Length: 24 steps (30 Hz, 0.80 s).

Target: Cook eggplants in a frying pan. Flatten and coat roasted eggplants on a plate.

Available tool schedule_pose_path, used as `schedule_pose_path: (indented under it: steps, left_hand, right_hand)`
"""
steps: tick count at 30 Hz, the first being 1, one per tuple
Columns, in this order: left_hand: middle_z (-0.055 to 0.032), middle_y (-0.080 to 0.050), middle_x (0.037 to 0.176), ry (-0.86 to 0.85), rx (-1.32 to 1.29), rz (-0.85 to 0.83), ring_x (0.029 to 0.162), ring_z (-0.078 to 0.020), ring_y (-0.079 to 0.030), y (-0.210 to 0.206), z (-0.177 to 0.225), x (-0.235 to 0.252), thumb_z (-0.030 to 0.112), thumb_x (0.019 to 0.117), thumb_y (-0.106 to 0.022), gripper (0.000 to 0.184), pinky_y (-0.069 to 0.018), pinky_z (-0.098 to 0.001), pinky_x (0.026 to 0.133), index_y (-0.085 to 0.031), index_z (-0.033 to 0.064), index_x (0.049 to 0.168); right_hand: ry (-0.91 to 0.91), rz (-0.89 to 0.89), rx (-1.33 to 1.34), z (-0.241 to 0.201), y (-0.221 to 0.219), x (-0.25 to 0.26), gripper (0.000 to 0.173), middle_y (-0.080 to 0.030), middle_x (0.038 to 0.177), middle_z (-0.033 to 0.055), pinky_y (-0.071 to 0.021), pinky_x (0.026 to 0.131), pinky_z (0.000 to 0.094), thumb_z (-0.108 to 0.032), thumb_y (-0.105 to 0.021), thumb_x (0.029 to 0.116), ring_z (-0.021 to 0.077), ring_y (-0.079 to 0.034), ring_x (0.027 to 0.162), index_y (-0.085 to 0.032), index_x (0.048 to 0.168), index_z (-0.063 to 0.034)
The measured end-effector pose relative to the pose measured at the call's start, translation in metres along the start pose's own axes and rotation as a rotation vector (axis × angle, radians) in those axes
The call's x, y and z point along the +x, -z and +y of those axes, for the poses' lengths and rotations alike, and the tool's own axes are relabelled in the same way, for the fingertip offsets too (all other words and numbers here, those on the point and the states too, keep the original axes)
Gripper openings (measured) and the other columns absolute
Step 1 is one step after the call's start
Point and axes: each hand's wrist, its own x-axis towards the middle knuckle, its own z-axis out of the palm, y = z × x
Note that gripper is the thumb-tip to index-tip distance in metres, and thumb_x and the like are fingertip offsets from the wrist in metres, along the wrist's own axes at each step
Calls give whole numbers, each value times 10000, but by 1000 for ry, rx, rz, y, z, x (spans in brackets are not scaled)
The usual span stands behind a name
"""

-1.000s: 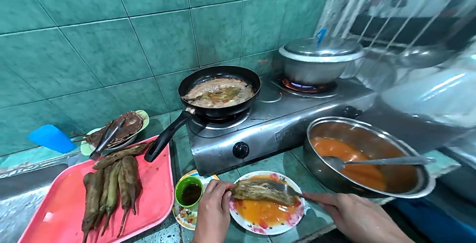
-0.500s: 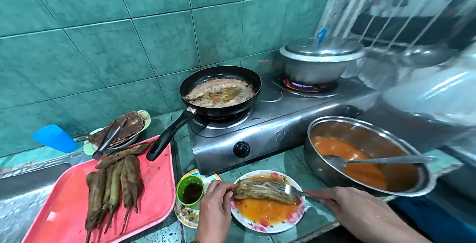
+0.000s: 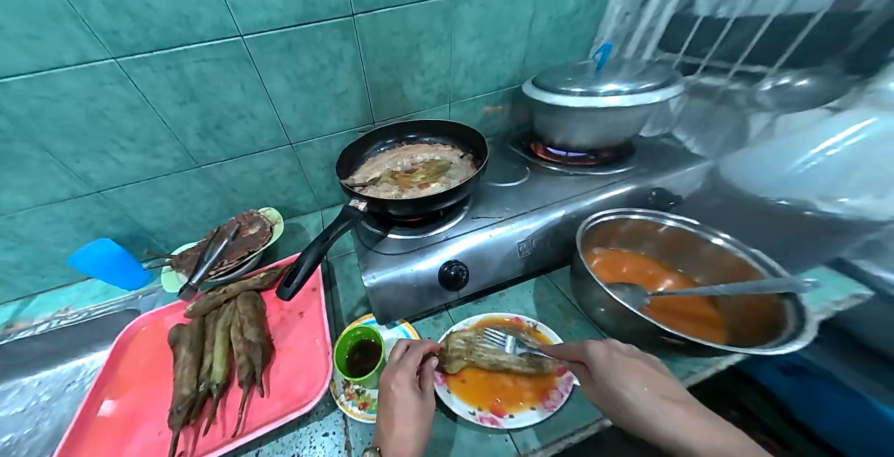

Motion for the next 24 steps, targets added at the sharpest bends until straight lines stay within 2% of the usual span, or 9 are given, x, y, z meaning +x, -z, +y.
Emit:
schedule_pose_path:
  steps: [3, 5, 8, 11, 14, 17, 22, 24]
  left_hand:
    - [-88, -717, 1062, 81, -85, -48, 963, -102, -713, 5, 2, 1, 73, 947, -683, 184, -609, -231, 848, -770, 59, 1108]
    - [-84, -714, 1051, 106, -105, -64, 959, -102, -710, 8, 2, 0, 86, 952, -681, 183, -609, -233, 843, -770, 64, 1110]
    - [-85, -718, 1054, 94, -93, -68, 960, -97, -712, 7, 1, -1, 84, 948, -686, 178, -611, -228, 836, -773, 65, 1103]
    - [-79, -715, 1067, 72, -57, -45, 960, -90, -714, 6, 0, -5, 68, 948, -682, 176, -614, -218, 834, -774, 70, 1098]
    - [-97, -716, 1077, 66, -35, -38, 964, -108, -718, 6, 1, -6, 49, 941, -679, 183, -612, -232, 841, -772, 59, 1099]
    - [-111, -719, 1072, 53, -19, -44, 965, -127, -723, 6, 2, -4, 44, 936, -684, 178, -615, -251, 856, -771, 41, 1091]
    - [-55, -743, 1035, 4, 45, -35, 940, -99, -726, 4, -2, -6, 81, 930, -696, 176, -614, -247, 844, -793, 95, 1077]
    - [-44, -745, 1032, -11, 53, -31, 938, -93, -724, 3, -2, -4, 85, 928, -698, 171, -612, -246, 840, -795, 103, 1068]
  right_hand:
    - [-4, 28, -52, -3, 12, -11, 389, -721, 1240, 159, -498, 955, 638, -198, -490, 1066, 418, -661, 1166, -668, 1383, -337]
    - [50, 37, 55, -4, 8, -11, 389, -717, 1261, 145, -485, 985, 643, -189, -499, 1067, 410, -654, 1186, -668, 1386, -333]
    - [117, -9, 151, -8, -4, -8, 391, -707, 1298, 116, -476, 1008, 638, -191, -489, 1070, 383, -648, 1210, -662, 1394, -325]
    - [116, -84, 95, -15, -16, -10, 403, -707, 1267, 165, -483, 980, 650, -201, -466, 1074, 417, -650, 1184, -642, 1418, -319]
    - [107, -73, 21, -21, -17, -20, 425, -721, 1198, 217, -494, 928, 660, -194, -453, 1073, 460, -666, 1126, -623, 1437, -331]
    - [114, -30, -3, -22, -10, -26, 418, -730, 1176, 215, -502, 919, 650, -180, -464, 1060, 459, -676, 1110, -648, 1412, -311]
    - [150, -14, 93, -29, -13, -20, 407, -726, 1235, 164, -495, 952, 647, -185, -458, 1074, 424, -671, 1148, -660, 1399, -321]
    - [155, -25, 69, -33, -18, -15, 415, -726, 1229, 172, -502, 941, 652, -186, -458, 1072, 433, -672, 1142, -652, 1407, -337]
